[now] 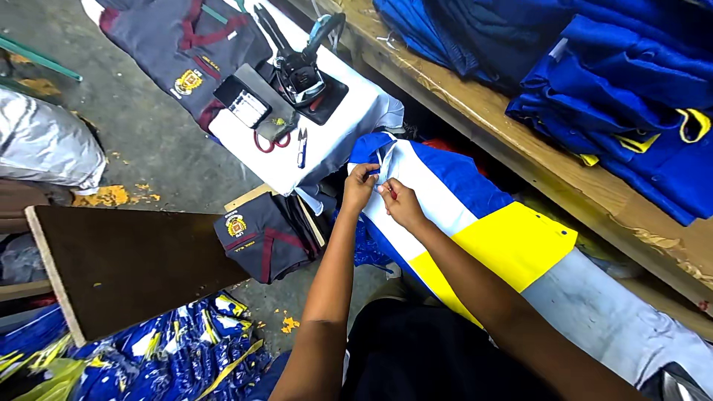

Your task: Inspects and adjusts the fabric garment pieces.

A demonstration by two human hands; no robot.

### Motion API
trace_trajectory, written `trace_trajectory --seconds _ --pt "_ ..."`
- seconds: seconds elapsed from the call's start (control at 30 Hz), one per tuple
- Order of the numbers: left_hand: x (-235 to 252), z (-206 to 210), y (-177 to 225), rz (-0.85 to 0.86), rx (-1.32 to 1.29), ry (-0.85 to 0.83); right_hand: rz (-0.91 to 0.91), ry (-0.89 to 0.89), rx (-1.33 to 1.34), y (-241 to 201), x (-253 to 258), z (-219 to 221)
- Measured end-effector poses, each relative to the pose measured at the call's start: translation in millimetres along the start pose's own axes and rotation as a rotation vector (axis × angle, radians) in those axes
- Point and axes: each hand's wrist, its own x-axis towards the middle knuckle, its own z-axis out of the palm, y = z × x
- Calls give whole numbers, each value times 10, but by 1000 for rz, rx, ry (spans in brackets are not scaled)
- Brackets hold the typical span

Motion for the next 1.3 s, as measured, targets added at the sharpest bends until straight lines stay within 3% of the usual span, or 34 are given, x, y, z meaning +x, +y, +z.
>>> trace_trajectory --seconds 0.13,0.33,0.57,0.8,0.97,1.07,1.2,1.3 --pt "-94 52 -81 133 76 82 -174 -18 -158 -172 -97 112" --pt "-195 23 -194 5 -32 237 -231 -254 -287 -347 -283 183" --pt "-339 71 -200 -204 -529 362 -182 107 -141 21 9 257" --pt "-437 45 -195 -254 -769 357 59 87 -237 211 362 235" --pt "-496 -18 -228 -268 -747 358 151 155 -277 241 412 94" --pt "-548 -43 -256 -235 -603 375 69 191 -235 223 266 123" --pt "-606 -57 -263 -126 -336 404 -48 121 -351 226 86 246" --pt "-621 -59 -264 -4 -192 406 -18 9 -507 165 91 294"
